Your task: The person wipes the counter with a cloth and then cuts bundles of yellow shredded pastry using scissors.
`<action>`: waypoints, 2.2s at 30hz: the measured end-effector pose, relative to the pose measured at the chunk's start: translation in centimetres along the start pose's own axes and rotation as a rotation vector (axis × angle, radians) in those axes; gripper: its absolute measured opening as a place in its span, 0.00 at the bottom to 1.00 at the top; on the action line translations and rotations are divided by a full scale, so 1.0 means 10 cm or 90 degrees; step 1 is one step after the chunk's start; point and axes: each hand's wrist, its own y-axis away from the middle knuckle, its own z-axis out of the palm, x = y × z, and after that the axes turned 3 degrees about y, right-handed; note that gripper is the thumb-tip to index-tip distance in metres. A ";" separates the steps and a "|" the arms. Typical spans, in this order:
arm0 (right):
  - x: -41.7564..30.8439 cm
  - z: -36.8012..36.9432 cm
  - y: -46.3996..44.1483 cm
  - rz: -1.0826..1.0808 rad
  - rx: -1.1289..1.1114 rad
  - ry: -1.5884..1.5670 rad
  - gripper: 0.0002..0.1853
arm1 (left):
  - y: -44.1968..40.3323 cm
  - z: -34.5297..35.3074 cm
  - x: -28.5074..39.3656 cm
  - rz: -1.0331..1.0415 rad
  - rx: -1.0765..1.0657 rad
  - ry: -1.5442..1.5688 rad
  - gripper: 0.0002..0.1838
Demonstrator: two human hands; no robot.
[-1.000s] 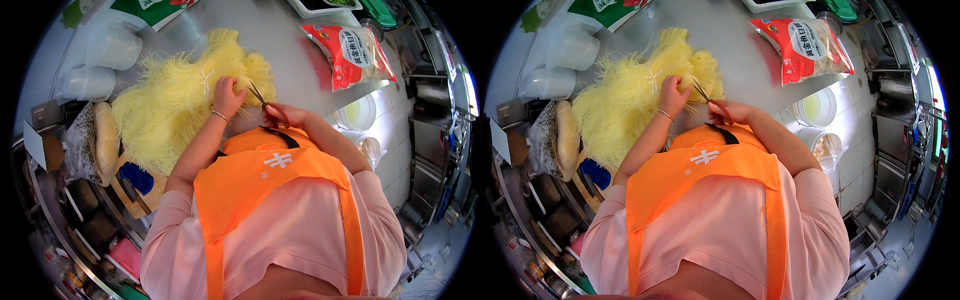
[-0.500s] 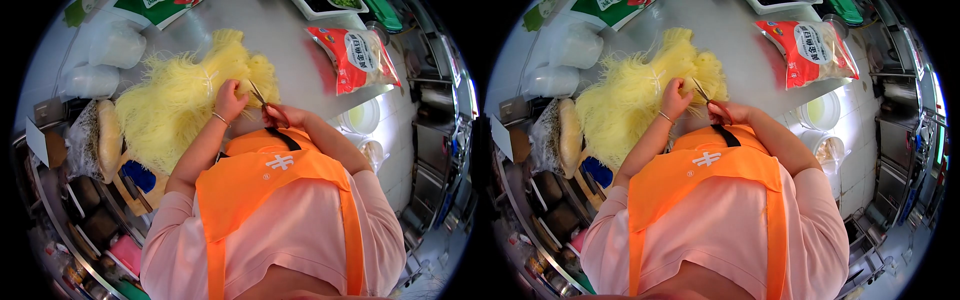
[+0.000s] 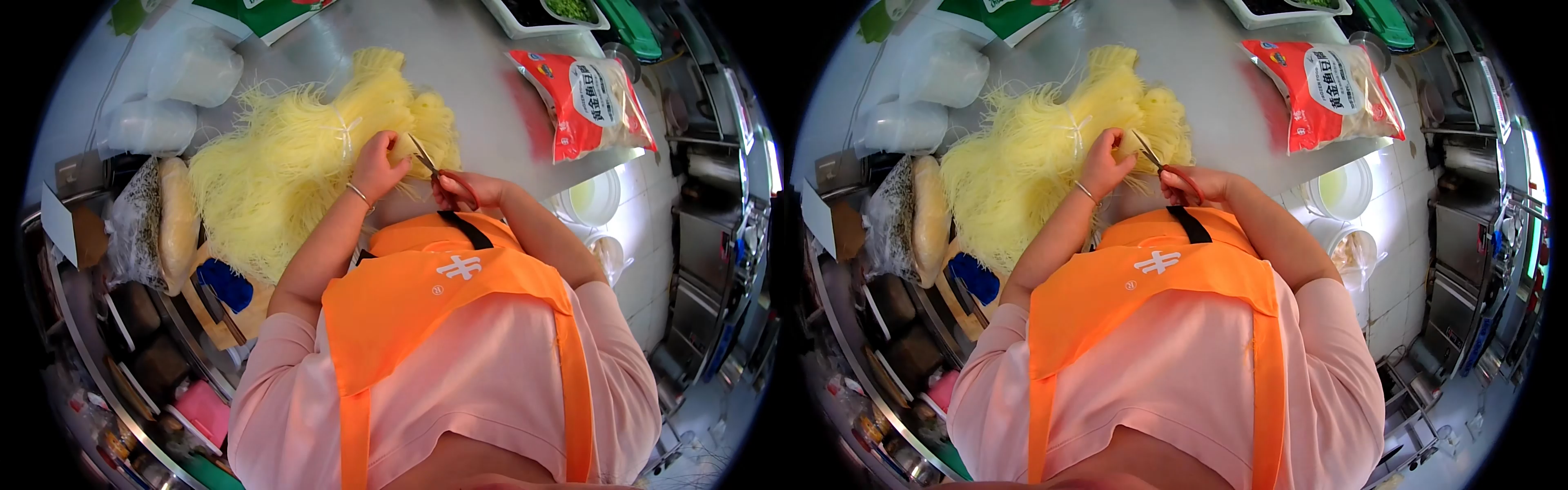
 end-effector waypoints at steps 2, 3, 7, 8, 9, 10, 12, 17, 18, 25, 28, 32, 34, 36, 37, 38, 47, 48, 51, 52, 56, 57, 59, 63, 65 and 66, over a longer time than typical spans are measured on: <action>0.02 -0.01 -0.01 0.015 -0.005 -0.001 0.30 | 0.00 -0.01 0.01 0.001 -0.012 -0.002 0.22; 0.04 -0.01 -0.02 0.006 -0.002 -0.001 0.30 | -0.01 -0.02 0.00 -0.005 -0.023 -0.004 0.22; 0.05 0.09 -0.06 -0.074 0.003 0.003 0.31 | 0.02 0.03 -0.07 -0.032 0.014 0.074 0.24; 0.04 0.13 -0.08 -0.074 0.002 0.004 0.31 | 0.03 0.04 -0.10 -0.032 0.016 0.073 0.24; 0.01 0.19 -0.08 -0.083 0.012 -0.021 0.29 | 0.03 0.05 -0.14 -0.037 0.011 0.061 0.24; -0.03 0.22 -0.09 -0.093 0.023 -0.047 0.27 | 0.04 0.06 -0.18 -0.042 0.006 0.048 0.24; -0.07 0.23 -0.14 -0.101 0.021 -0.023 0.28 | 0.06 0.07 -0.22 -0.065 0.003 0.068 0.23; -0.10 0.27 -0.18 -0.085 0.007 -0.097 0.31 | 0.08 0.12 -0.20 0.001 0.101 0.003 0.20; -0.12 0.28 -0.18 -0.078 0.009 -0.103 0.33 | 0.07 0.12 -0.21 0.042 0.100 -0.042 0.20; -0.16 0.42 -0.17 -0.084 0.077 -0.056 0.34 | 0.10 0.10 -0.15 0.071 0.042 -0.086 0.15; -0.14 0.54 -0.19 -0.081 0.135 -0.097 0.34 | 0.11 0.14 -0.20 0.068 0.034 -0.123 0.14; -0.18 0.58 -0.17 -0.085 0.132 -0.072 0.33 | 0.15 0.19 -0.25 0.096 0.056 -0.164 0.16; -0.17 0.57 -0.18 -0.076 0.121 -0.097 0.33 | 0.16 0.20 -0.25 0.099 0.053 -0.190 0.18; -0.15 0.56 -0.18 -0.078 0.117 -0.084 0.33 | 0.17 0.20 -0.23 0.103 0.051 -0.195 0.18; -0.15 0.55 -0.18 -0.080 0.113 -0.072 0.33 | 0.17 0.19 -0.22 0.108 0.049 -0.201 0.19; -0.15 0.55 -0.18 -0.080 0.112 -0.071 0.33 | 0.17 0.19 -0.23 0.108 0.050 -0.201 0.19; -0.04 0.54 -0.28 -0.037 0.130 -0.151 0.34 | 0.23 0.13 -0.25 0.122 -0.044 -0.230 0.25; -0.05 0.54 -0.27 -0.023 0.139 -0.145 0.34 | 0.23 0.14 -0.25 0.144 -0.032 -0.223 0.25; -0.07 0.54 -0.24 -0.010 0.151 -0.115 0.33 | 0.23 0.14 -0.26 0.171 -0.021 -0.215 0.26; -0.07 0.53 -0.24 -0.013 0.152 -0.091 0.33 | 0.22 0.14 -0.26 0.176 -0.021 -0.215 0.25; -0.09 0.52 -0.22 0.008 0.174 -0.081 0.34 | 0.19 0.15 -0.29 0.194 -0.012 -0.204 0.25; -0.12 0.52 -0.20 0.000 0.175 -0.043 0.34 | 0.19 0.16 -0.29 0.194 -0.001 -0.209 0.25; -0.15 0.52 -0.17 -0.008 0.175 -0.006 0.34 | 0.18 0.17 -0.31 0.194 0.011 -0.214 0.24; -0.15 0.55 -0.16 -0.027 0.188 0.028 0.34 | 0.17 0.17 -0.32 0.164 -0.006 -0.229 0.22; -0.13 0.54 -0.16 -0.034 0.194 0.027 0.34 | 0.16 0.16 -0.30 0.160 -0.012 -0.230 0.22; -0.12 0.53 -0.17 -0.037 0.203 0.043 0.33 | 0.16 0.16 -0.30 0.155 -0.018 -0.226 0.22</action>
